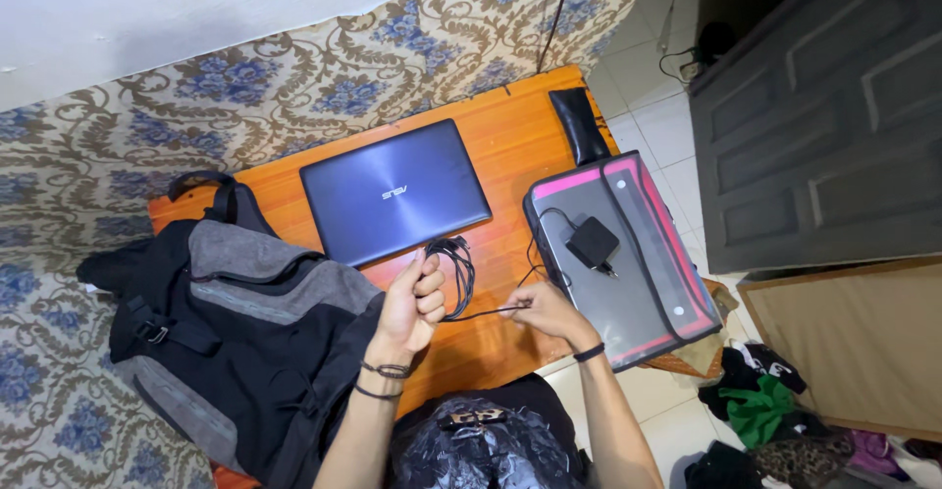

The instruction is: The person coils a short USB cable and a longer laptop charger cable by hand on a wooden table. They place the coiled cables into a black backpack and a pink laptop sleeve, respectively, without using any tools.

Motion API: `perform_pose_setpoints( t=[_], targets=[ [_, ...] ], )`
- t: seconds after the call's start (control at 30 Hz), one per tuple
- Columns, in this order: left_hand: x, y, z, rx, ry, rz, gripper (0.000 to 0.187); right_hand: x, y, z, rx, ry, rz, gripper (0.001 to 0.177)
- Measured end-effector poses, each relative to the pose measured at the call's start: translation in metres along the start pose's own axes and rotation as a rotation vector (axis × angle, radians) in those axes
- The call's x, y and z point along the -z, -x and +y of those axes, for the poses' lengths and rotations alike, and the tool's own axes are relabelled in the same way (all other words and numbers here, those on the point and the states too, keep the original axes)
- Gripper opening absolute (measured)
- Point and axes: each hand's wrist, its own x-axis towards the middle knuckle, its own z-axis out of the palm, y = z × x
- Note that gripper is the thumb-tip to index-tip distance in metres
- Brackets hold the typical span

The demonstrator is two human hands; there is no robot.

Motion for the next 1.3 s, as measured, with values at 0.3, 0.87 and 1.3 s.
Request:
perform_pose_setpoints(
  t=[0.3,0.87,1.3],
  targets=[
    [0.016,-0.002,0.033,-0.212,0.096,-0.007,0.03,0.023,0.004,0.019,0.12,-0.581,-0.16,0.025],
    [0.013,-0.055,-0.094,-0.706,-0.609,0.046,0.033,-0.043,-0.007,-0.055,0.139,-1.467,0.329,0.01],
    [0.0,-0.071,-0.053,-0.735,-1.522,0.083,0.031,0.016,0.034,-0.037,0.255,-0.954,-0.024,0.022]
  ],
)
